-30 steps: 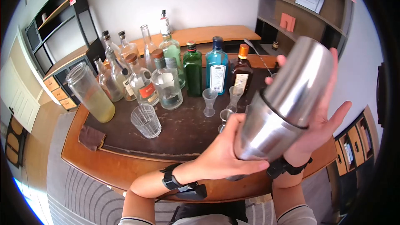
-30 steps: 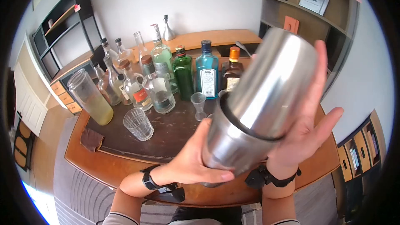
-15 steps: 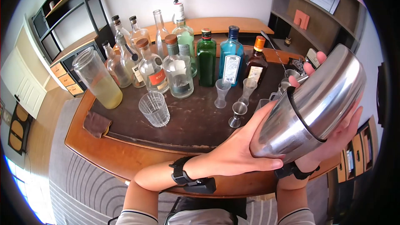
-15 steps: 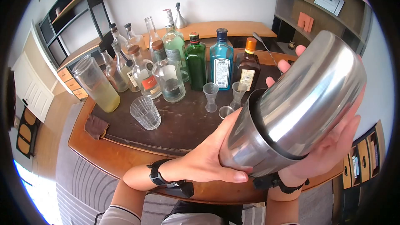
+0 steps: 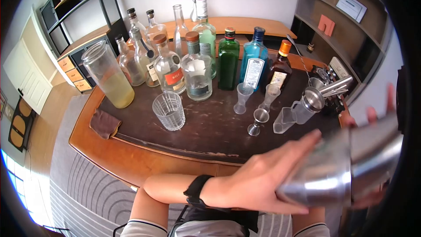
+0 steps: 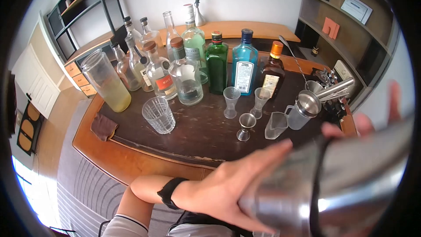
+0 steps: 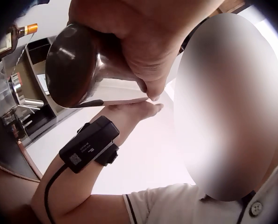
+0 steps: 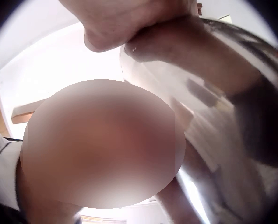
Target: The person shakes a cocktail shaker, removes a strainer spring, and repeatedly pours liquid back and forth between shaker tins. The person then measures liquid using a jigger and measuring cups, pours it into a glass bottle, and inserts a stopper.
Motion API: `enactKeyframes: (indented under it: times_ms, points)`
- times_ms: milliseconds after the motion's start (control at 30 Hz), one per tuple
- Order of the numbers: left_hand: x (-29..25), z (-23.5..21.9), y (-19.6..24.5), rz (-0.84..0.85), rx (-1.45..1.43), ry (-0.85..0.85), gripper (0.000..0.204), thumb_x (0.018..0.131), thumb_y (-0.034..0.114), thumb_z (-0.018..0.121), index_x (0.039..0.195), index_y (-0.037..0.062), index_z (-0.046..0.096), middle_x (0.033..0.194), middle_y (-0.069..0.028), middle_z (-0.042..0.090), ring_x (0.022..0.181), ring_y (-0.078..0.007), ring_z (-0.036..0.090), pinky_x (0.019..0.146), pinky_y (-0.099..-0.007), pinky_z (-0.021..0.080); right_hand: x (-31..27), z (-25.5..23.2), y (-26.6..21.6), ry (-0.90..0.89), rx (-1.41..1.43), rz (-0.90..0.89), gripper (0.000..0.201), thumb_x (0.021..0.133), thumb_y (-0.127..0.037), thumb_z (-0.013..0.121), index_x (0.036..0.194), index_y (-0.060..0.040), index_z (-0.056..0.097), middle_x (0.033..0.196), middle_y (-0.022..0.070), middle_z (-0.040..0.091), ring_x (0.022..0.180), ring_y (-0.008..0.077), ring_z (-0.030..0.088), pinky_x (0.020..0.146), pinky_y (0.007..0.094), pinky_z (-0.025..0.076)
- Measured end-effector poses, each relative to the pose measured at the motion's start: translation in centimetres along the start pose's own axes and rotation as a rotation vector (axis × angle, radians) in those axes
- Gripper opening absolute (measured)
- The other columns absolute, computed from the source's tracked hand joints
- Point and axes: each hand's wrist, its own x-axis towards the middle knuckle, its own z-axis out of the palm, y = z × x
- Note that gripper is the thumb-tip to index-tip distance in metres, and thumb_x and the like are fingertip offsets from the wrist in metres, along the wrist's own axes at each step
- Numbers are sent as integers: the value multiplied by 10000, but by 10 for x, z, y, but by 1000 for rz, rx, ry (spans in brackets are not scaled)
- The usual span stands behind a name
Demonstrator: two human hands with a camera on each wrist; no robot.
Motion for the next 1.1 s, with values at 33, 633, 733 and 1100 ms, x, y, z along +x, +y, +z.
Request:
enactKeyframes:
  times_ms: [33,633,733,1100]
  points:
    - [-2,6,1,59,-8,10,1177,681,363,914,1528,-64,218,1433,-281,459,1190,-433,590,944,-450,536,-21,-75,-1,-10,3,3,618,1067,-535,333,1604,-253,215,1593,169,275,1326,255,511,1021,538,514]
    - [-11,30,5,354,199,197,1088,682,374,830,1501,-101,294,1177,-236,562,909,-384,665,712,-429,577,17,-46,47,1159,144,-156,518,1064,-435,413,1534,-228,348,1354,77,508,1115,371,606,1035,516,523]
    - [-6,28,-2,-69,23,161,1066,663,368,831,1489,-89,335,1154,-223,565,900,-375,659,705,-431,575,-8,-100,60,1249,35,-283,518,1059,-431,425,1531,-229,352,1320,82,529,1105,391,607,1038,515,522]
    - [-9,23,3,188,152,139,1060,709,539,724,1488,-74,349,1169,-234,572,873,-373,653,696,-414,569,-32,-25,32,434,-46,-365,501,1063,-427,428,1531,-270,345,1355,86,512,1115,370,616,982,472,549]
